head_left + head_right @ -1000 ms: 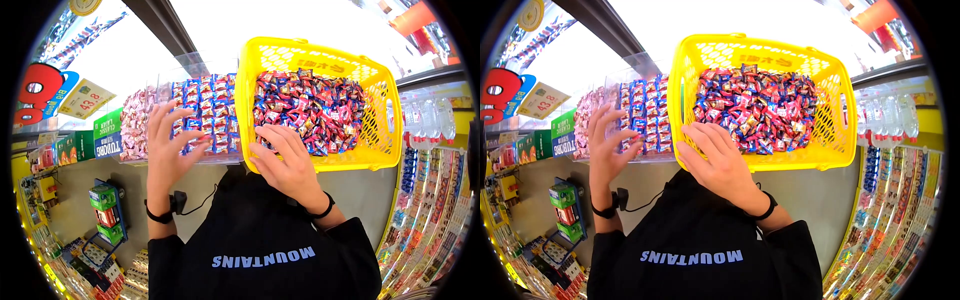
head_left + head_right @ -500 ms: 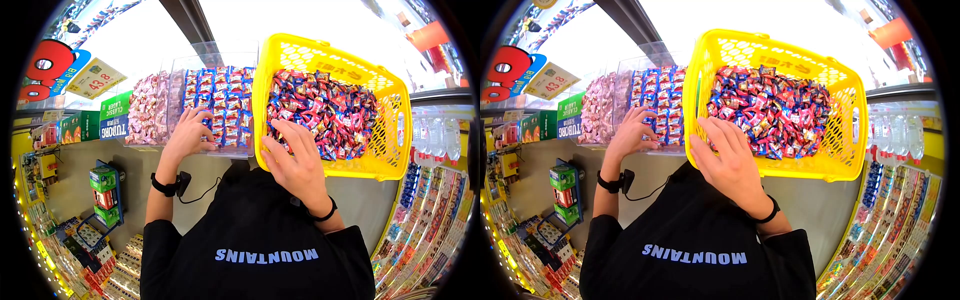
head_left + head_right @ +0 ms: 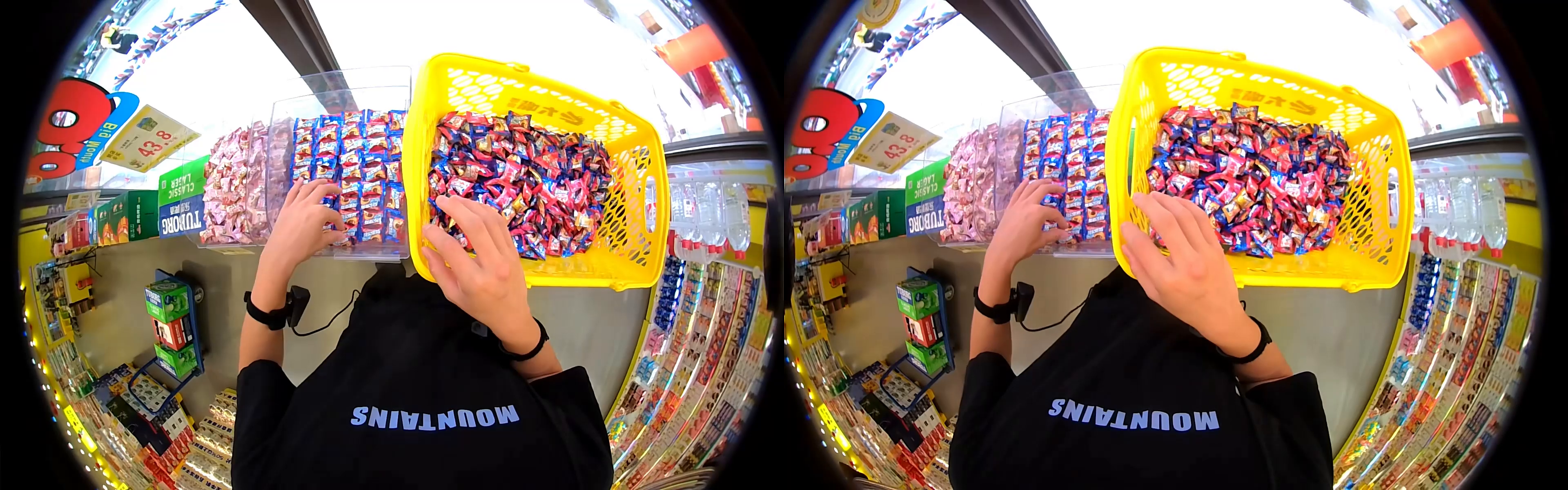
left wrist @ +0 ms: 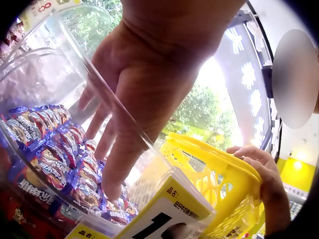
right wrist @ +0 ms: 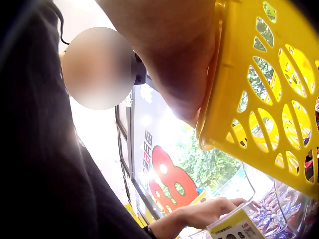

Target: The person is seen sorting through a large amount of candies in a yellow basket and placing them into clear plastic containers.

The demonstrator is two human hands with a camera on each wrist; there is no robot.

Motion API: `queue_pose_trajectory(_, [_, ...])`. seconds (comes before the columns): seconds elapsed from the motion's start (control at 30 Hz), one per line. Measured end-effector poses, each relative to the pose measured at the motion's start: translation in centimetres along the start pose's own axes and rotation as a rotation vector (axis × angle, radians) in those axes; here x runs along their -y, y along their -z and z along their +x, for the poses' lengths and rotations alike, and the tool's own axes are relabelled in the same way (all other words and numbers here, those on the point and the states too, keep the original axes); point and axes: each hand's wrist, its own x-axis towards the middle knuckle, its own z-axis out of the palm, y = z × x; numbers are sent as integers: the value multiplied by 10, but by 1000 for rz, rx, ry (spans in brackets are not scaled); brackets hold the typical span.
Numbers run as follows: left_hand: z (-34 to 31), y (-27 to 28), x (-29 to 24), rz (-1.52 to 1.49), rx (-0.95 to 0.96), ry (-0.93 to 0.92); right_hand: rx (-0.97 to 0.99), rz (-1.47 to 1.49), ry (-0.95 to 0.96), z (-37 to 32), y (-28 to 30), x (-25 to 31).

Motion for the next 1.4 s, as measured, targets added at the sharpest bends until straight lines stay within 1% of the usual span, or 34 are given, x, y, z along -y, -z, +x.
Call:
queue_pose_trajectory(0.1, [-4, -1, -5, 10, -99, -34, 2, 3, 10, 1, 1, 0])
queue_pose_trajectory(0.2, [0, 1, -23, -62, -424, -65, 5, 9, 26, 3, 2, 1])
queue_pose_trajectory(0.23, [1, 3, -31, -128, -475, -62, 7, 9, 32, 2, 3, 1])
queue_pose_trajectory(0.33, [8, -12, -40, -167, -485, -56, 25, -3, 72, 1, 5, 1])
queue_pose_trajectory(0.4, [10, -26, -40, -76, -491, -65, 68, 46, 90, -1, 16, 0])
queue_pose_trajectory(0.47, [9, -37, -37, 21, -508, -63, 123, 95, 89, -7, 37, -6])
queue_pose_trajectory(0.5, [6, -43, -33, -39, -492, -28, 151, 60, 61, -11, 49, -10])
queue_pose_trajectory(0.6, [3, -42, -35, -11, -587, 2, 210, -56, 51, -4, 96, -26])
queue_pose_trajectory(0.7, [6, -43, -37, -16, -581, -15, 296, -150, 29, 14, 127, -49])
queue_pose_trajectory(0.8, [7, -42, -35, -52, -551, -13, 492, -165, -27, 33, 137, -75])
queue_pose_trajectory(0.83, [6, -42, -35, -74, -547, -4, 575, -141, -44, 44, 136, -81])
queue_pose_trajectory(0.9, [6, -42, -35, -103, -541, 1, 674, -151, 8, 54, 122, -98])
queue_pose_trajectory(1.03, [6, -44, -33, -141, -545, -10, 888, -170, 71, 53, 65, -134])
queue_pose_trajectory(1.13, [5, -45, -32, -154, -561, -18, 1037, -249, 128, 52, 31, -147])
queue_pose_trajectory(1.17, [5, -45, -32, -160, -564, -19, 1073, -237, 143, 50, 20, -158])
queue_pose_trajectory(1.3, [4, -47, -32, -169, -581, -19, 1050, -300, 171, 49, 9, -151])
queue_pose_trajectory(1.4, [4, -47, -34, -186, -584, -16, 1160, -487, 185, 53, 10, -134])
